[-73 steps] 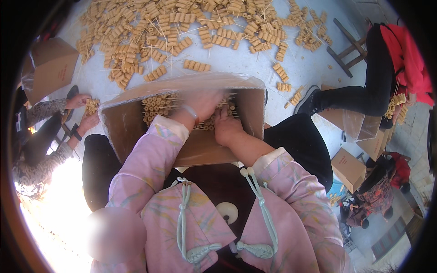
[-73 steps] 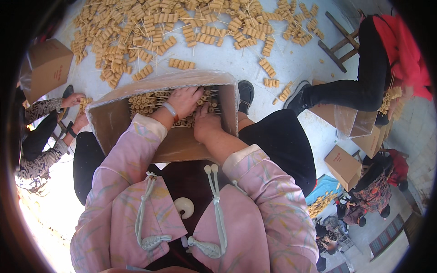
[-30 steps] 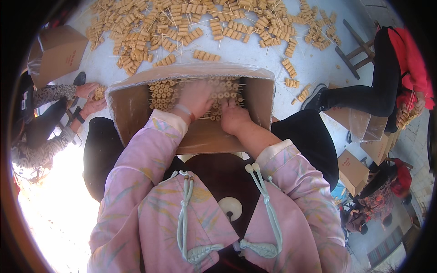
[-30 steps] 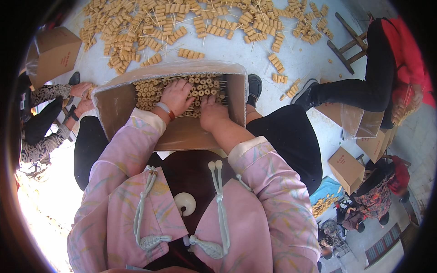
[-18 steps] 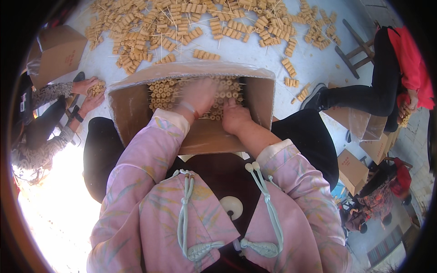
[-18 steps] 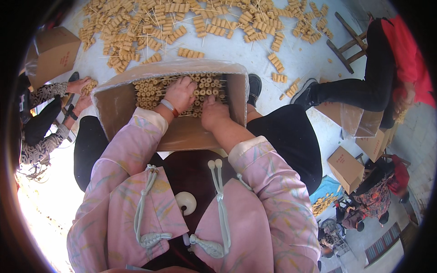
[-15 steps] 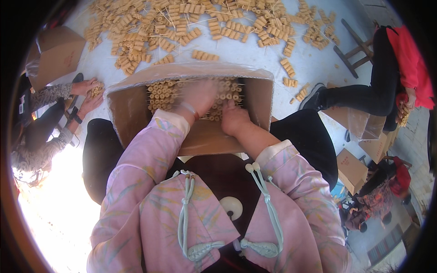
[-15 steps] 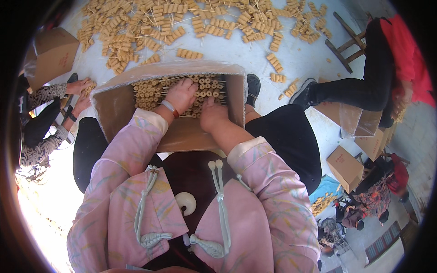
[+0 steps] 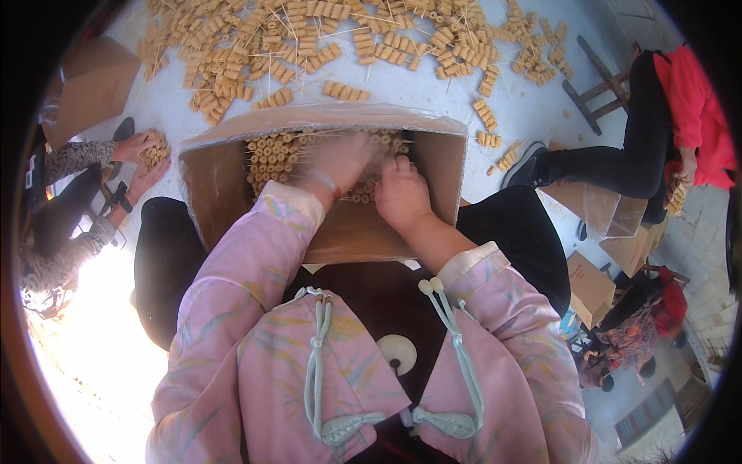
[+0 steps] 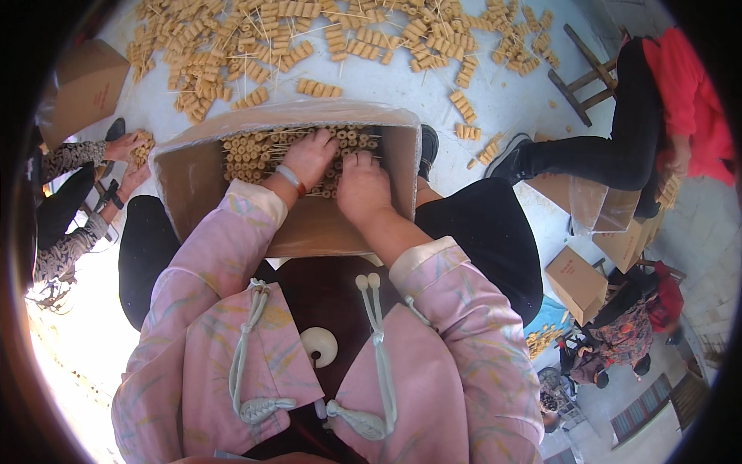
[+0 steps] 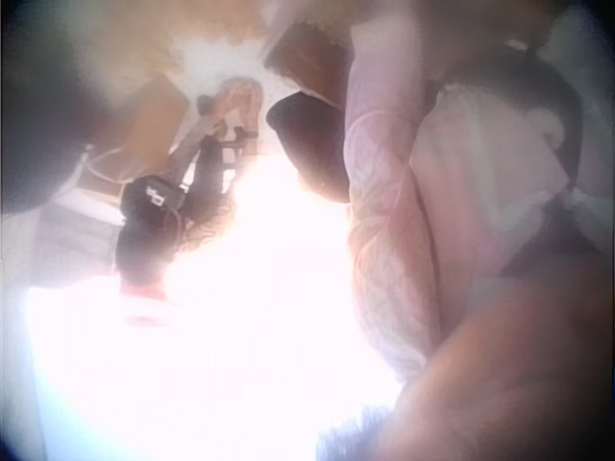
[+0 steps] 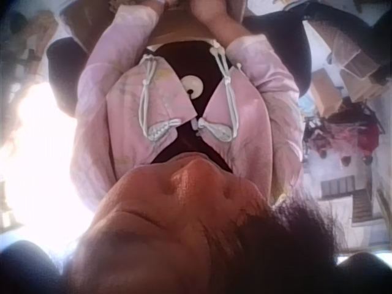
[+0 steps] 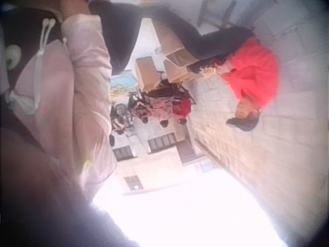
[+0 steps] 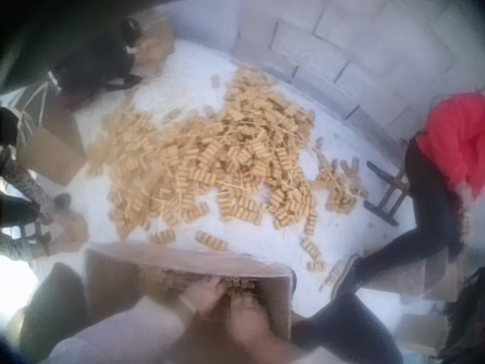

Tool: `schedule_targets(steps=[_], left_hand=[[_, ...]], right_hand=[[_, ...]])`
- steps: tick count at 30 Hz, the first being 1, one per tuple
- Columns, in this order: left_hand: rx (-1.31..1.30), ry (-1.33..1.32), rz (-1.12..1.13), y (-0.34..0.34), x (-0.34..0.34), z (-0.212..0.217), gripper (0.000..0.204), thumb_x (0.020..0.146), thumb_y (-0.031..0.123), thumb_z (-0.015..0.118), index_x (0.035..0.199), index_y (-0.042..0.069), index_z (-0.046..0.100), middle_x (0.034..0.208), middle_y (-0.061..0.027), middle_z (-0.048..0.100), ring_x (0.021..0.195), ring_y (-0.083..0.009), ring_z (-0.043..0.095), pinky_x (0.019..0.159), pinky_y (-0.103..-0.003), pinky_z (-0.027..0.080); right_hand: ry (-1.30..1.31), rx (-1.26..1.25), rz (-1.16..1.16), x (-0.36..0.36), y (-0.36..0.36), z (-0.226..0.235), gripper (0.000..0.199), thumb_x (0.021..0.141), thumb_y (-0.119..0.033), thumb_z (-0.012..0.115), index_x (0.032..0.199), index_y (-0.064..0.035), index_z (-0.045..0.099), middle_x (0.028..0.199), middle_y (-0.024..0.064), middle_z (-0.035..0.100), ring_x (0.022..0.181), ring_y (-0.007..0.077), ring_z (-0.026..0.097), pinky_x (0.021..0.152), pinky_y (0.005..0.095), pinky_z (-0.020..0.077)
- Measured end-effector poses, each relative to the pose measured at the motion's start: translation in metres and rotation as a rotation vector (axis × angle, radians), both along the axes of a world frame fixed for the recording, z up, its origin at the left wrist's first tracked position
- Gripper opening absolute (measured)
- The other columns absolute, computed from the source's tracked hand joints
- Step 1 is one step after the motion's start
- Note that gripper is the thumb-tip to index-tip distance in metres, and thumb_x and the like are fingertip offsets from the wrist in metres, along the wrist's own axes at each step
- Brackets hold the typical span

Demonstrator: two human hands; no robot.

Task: The person sits on the floor and threads small ring-shaped food items onto wooden skewers. They hold the skewers in one hand and add pieces with the other, then place the completed skewers into a cardboard box. Other people in the room are also performing the same task.

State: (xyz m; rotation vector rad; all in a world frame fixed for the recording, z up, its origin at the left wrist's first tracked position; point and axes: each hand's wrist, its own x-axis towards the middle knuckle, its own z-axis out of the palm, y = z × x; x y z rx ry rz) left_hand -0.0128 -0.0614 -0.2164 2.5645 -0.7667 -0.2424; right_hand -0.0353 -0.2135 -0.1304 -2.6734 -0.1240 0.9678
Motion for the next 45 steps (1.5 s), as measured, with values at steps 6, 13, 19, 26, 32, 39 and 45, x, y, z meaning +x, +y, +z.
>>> schedule_targets(steps=[6, 13, 19, 26, 32, 39, 45], left_hand=[[0.017, 0.027, -0.030, 0.002, 0.000, -0.003, 0.016, 0.078, 0.009, 0.055, 0.094, 0.007, 0.054, 0.094, -0.0118, 0.050, 0.084, -0.0283, 0.060, 0.070, -0.039, 0.052], [-0.078, -0.071, -0.102, 0.007, 0.003, -0.008, 0.015, 0.078, 0.008, 0.055, 0.092, 0.007, 0.053, 0.093, -0.0110, 0.050, 0.085, -0.0276, 0.059, 0.068, -0.036, 0.052], [-0.094, -0.051, -0.037, 0.010, 0.001, 0.001, 0.016, 0.078, 0.012, 0.059, 0.093, 0.007, 0.053, 0.095, -0.0113, 0.051, 0.087, -0.0285, 0.059, 0.068, -0.038, 0.052], [0.122, 0.511, 0.025, 0.031, -0.014, 0.030, 0.033, 0.081, 0.024, 0.066, 0.105, 0.004, 0.056, 0.098, -0.0176, 0.060, 0.089, -0.0334, 0.062, 0.079, -0.043, 0.051], [-0.036, 0.584, 0.205, 0.021, -0.028, 0.024, 0.047, 0.080, 0.025, 0.068, 0.118, 0.000, 0.055, 0.104, -0.0194, 0.063, 0.095, -0.0353, 0.062, 0.083, -0.042, 0.050], [-0.322, 0.798, 0.445, 0.007, -0.034, -0.002, 0.045, 0.079, 0.022, 0.071, 0.119, 0.005, 0.059, 0.088, -0.0125, 0.068, 0.079, -0.0266, 0.065, 0.074, -0.036, 0.051], [-0.402, 0.572, 0.454, 0.008, -0.053, -0.019, 0.044, 0.081, 0.017, 0.070, 0.121, 0.006, 0.059, 0.088, -0.0130, 0.067, 0.082, -0.0250, 0.065, 0.075, -0.034, 0.051]], right_hand=[[-0.154, 0.182, -0.238, 0.000, -0.010, -0.021, 0.043, 0.078, -0.003, 0.061, 0.119, 0.0012, 0.048, 0.122, 0.0237, 0.047, 0.107, 0.0445, 0.053, 0.093, 0.0474, 0.0466], [-0.213, -0.045, -0.084, 0.014, -0.005, -0.032, 0.040, 0.071, -0.002, 0.065, 0.110, -0.0024, 0.055, 0.118, 0.0200, 0.049, 0.100, 0.0356, 0.059, 0.082, 0.0423, 0.0522], [-0.193, -0.212, 0.235, 0.025, -0.006, -0.036, 0.018, 0.078, -0.008, 0.060, 0.096, -0.0062, 0.059, 0.107, 0.0134, 0.059, 0.097, 0.0279, 0.062, 0.078, 0.0396, 0.0539], [-0.234, -0.195, 0.195, 0.027, -0.009, -0.046, 0.028, 0.072, -0.003, 0.063, 0.100, -0.0066, 0.056, 0.106, 0.0137, 0.060, 0.097, 0.0312, 0.063, 0.080, 0.0407, 0.0533], [-0.243, -0.209, 0.239, 0.025, -0.012, -0.047, 0.025, 0.075, -0.005, 0.060, 0.100, -0.0049, 0.056, 0.101, 0.0146, 0.063, 0.090, 0.0312, 0.066, 0.077, 0.0409, 0.0543], [-0.069, -0.246, 0.306, 0.033, -0.012, -0.048, 0.021, 0.080, -0.010, 0.057, 0.100, -0.0049, 0.058, 0.095, 0.0136, 0.068, 0.085, 0.0297, 0.069, 0.074, 0.0414, 0.0554], [0.059, -0.264, 0.331, 0.040, -0.010, -0.045, 0.020, 0.083, -0.011, 0.054, 0.100, -0.0061, 0.060, 0.098, 0.0161, 0.069, 0.090, 0.0303, 0.069, 0.077, 0.0420, 0.0549]])
